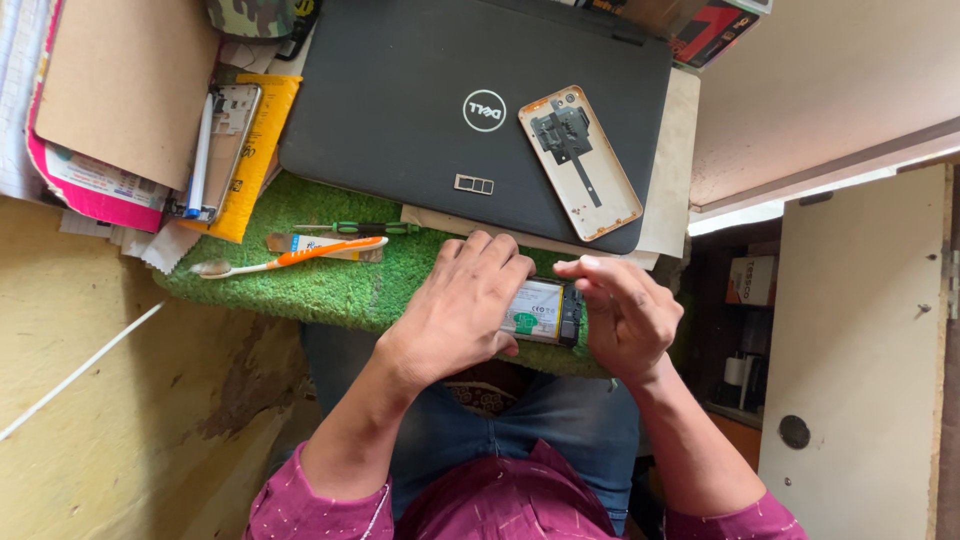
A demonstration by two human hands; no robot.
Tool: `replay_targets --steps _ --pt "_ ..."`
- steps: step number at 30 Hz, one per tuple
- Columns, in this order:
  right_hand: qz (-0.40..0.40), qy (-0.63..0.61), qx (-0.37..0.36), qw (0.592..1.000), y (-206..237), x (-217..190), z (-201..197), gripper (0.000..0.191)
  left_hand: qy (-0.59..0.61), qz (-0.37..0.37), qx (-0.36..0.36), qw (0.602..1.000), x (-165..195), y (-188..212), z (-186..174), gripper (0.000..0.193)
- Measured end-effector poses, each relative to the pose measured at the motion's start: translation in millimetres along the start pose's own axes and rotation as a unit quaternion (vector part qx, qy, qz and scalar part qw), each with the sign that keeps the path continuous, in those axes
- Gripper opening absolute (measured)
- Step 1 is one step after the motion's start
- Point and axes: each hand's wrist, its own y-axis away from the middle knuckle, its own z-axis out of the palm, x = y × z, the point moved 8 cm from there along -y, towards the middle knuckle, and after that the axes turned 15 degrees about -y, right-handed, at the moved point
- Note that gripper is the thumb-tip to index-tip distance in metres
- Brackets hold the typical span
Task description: The person removes the back cover of a smartphone, places it on a laptop, and uses a red-handled screwdriver to unscrew and manipulate internal components. The person continues to work on the phone's internals, adjusting parts and handling the device throughout the clip.
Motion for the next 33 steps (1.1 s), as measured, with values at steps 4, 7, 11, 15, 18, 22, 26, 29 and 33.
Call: replay_targets --steps 4,7,11,15,18,22,26,29,33 --pt "0.027 -0.100 0.029 0.994 -8 4 -4 0.022 0.001 0.004 0.024 1.000 0 2 -2 0.078" --pt "0.039 -0.087 0.042 0.995 -6 2 -6 0.022 0.003 0.009 0.034 0.999 0 4 -2 0.078" --pt "0.022 -0.084 0.085 0.993 7 -6 -3 0.016 0.013 0.036 0.035 0.999 1 5 0 0.078" --pt "0.090 -0.309 0.159 0.933 23 10 -1 0.011 0.025 0.041 0.019 0.999 1 6 4 0.075" --pt "0.085 -0.414 0.186 0.887 26 23 2 0.013 0.032 0.045 0.033 0.998 0 7 3 0.076" --pt "0.089 -0.490 0.172 0.850 18 42 -1 0.013 0.025 0.048 0.072 0.996 -2 7 -3 0.077" --pt "0.142 -0.549 0.098 0.818 8 50 5 0.019 0.040 0.045 0.039 0.997 -2 6 1 0.076" --pt "0.140 -0.539 0.079 0.827 1 47 10 0.024 0.037 0.045 0.054 0.997 -3 6 -2 0.077" --pt "0.103 -0.438 0.112 0.886 -4 37 8 0.026 0.046 0.044 0.062 0.996 -4 7 -2 0.076"
